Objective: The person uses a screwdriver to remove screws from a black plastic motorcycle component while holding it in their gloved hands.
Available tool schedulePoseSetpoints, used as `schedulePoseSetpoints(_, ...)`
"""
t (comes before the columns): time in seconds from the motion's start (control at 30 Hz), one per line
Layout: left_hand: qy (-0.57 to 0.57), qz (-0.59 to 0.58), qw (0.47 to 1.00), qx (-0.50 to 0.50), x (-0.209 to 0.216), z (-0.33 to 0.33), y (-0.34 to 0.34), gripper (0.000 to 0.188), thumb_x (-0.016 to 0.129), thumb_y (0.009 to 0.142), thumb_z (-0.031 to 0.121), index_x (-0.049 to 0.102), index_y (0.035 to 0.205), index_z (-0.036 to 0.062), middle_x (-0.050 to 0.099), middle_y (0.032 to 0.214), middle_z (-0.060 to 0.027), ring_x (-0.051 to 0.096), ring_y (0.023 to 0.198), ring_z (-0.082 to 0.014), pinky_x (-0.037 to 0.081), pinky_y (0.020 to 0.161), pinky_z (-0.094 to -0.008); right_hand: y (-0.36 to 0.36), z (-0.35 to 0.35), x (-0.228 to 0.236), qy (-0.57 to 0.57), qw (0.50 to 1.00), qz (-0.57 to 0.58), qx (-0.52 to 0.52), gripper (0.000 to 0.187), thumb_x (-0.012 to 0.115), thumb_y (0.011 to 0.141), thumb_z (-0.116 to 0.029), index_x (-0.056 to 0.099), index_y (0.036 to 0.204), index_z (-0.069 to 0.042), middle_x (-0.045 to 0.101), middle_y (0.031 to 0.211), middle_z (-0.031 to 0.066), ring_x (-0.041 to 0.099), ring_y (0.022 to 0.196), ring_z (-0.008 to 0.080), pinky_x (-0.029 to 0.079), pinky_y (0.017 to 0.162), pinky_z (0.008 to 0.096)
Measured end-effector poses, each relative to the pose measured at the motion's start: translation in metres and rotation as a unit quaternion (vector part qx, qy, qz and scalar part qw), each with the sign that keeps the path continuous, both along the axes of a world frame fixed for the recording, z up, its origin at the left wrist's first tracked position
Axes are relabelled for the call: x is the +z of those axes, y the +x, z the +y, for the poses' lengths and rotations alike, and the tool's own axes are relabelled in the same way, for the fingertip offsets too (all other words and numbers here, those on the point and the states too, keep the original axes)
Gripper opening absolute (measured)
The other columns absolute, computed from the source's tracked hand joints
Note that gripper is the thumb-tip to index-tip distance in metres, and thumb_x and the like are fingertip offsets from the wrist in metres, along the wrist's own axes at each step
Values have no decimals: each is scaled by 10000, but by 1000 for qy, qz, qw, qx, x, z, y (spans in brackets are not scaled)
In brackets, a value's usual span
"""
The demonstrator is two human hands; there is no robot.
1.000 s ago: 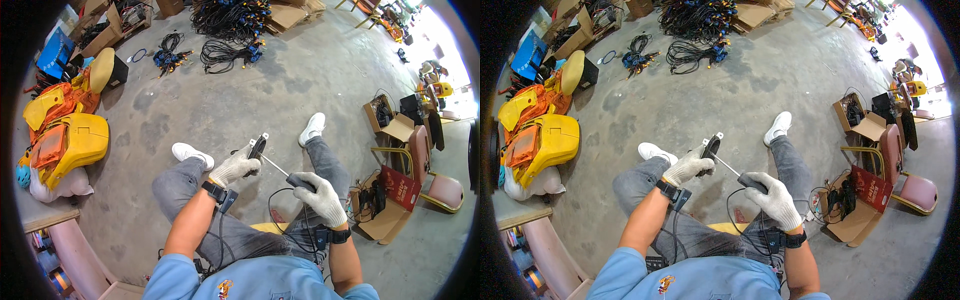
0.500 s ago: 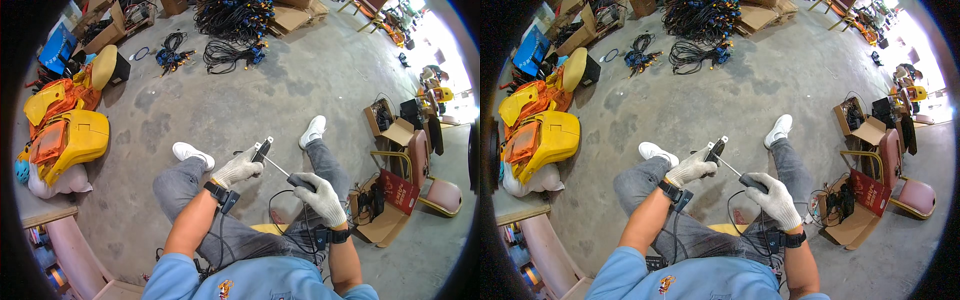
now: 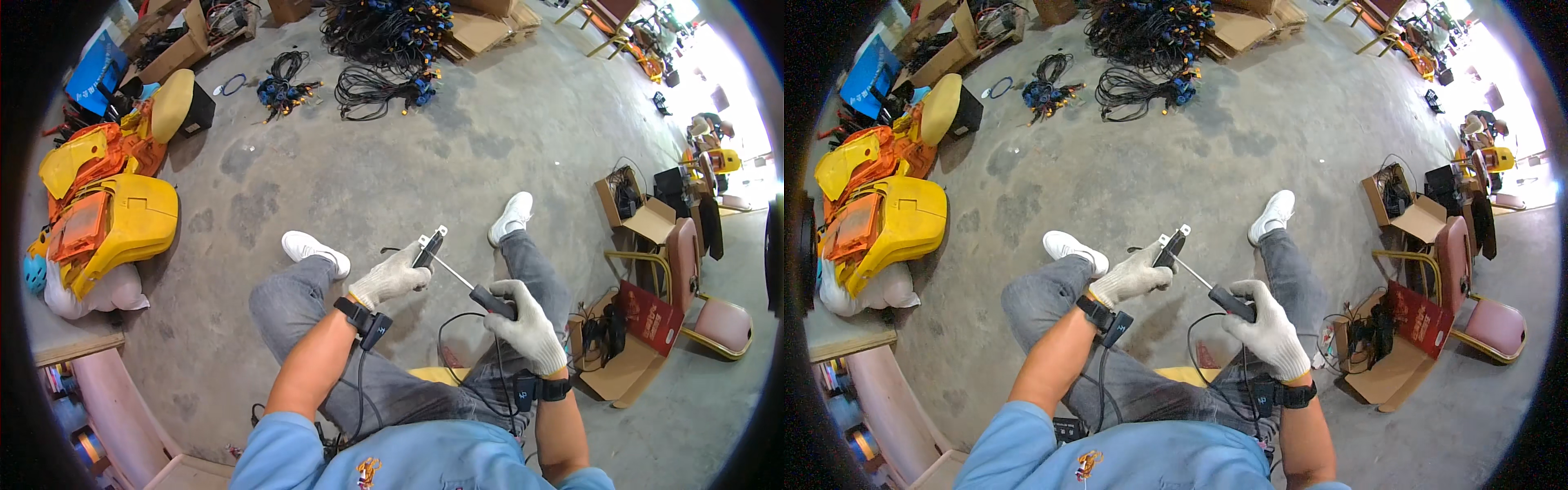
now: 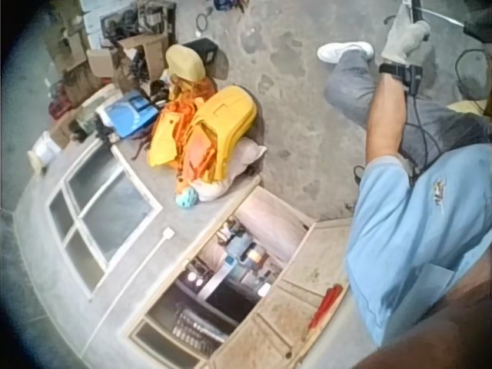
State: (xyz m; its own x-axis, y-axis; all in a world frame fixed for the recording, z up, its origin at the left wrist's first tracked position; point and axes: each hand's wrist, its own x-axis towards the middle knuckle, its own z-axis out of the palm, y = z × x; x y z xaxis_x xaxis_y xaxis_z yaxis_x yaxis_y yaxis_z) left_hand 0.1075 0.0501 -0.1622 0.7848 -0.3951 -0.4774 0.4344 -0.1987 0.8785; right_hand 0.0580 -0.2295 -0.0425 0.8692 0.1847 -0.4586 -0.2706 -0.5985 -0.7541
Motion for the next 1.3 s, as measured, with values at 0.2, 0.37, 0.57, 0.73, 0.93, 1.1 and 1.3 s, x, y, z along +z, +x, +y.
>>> schedulePoseSetpoints(0.2,10,-5,1000,-9,8,-1,2,379,670,886,291,579,1183,75,626,879,-15,574,725,-118,483,658,-305,-6,-1,4,11,1000,-10,-21,542,764,911,-87,589,1420,-14,713,1121,110,708,995,174,576,887,334)
schedulePoseSetpoints(0.37,31,-14,999,2,-13,-1,-4,368,665,889,297,567,1169,79,625,870,-19,575,723,-123,480,661,-310,1,13,7,28,985,19,-169,502,697,992,-137,563,1451,16,706,1137,107,689,879,131,573,772,288)
schedulePoseSetpoints(0.57,66,5,998,5,-7,-3,0,367,660,895,312,566,1171,88,625,869,-22,582,726,-133,493,676,-329,-7,9,3,9,991,-41,-130,523,674,1014,-145,520,1487,17,695,1165,125,689,892,156,569,813,308)
schedulePoseSetpoints(0.73,96,-22,995,0,-15,-5,-1,400,651,908,317,563,1218,80,631,869,-36,602,747,-157,507,702,-347,1,3,-11,1,972,-56,-226,590,678,1002,-127,458,1530,19,687,1155,136,682,892,145,574,796,303)
schedulePoseSetpoints(0.93,135,-10,991,1,-13,-6,-3,479,639,921,324,550,1307,56,674,910,-81,655,814,-204,530,758,-383,-6,12,0,-20,988,-45,-145,658,685,1029,-231,411,1563,38,668,1231,122,679,883,144,563,797,297)
schedulePoseSetpoints(1.1,140,-21,990,-11,-19,-6,-3,506,623,924,327,544,1337,46,685,928,-106,668,838,-239,532,791,-402,-6,6,-14,47,973,-22,-224,627,691,1009,-229,455,1527,35,652,1204,115,651,906,140,551,846,296)
schedulePoseSetpoints(1.3,140,-23,990,-7,-21,-5,-3,524,615,920,323,527,1353,40,679,931,-120,671,864,-268,531,813,-421,-8,3,-16,-17,987,-38,-154,634,656,1053,-323,457,1554,10,666,1244,154,688,969,187,562,902,332)
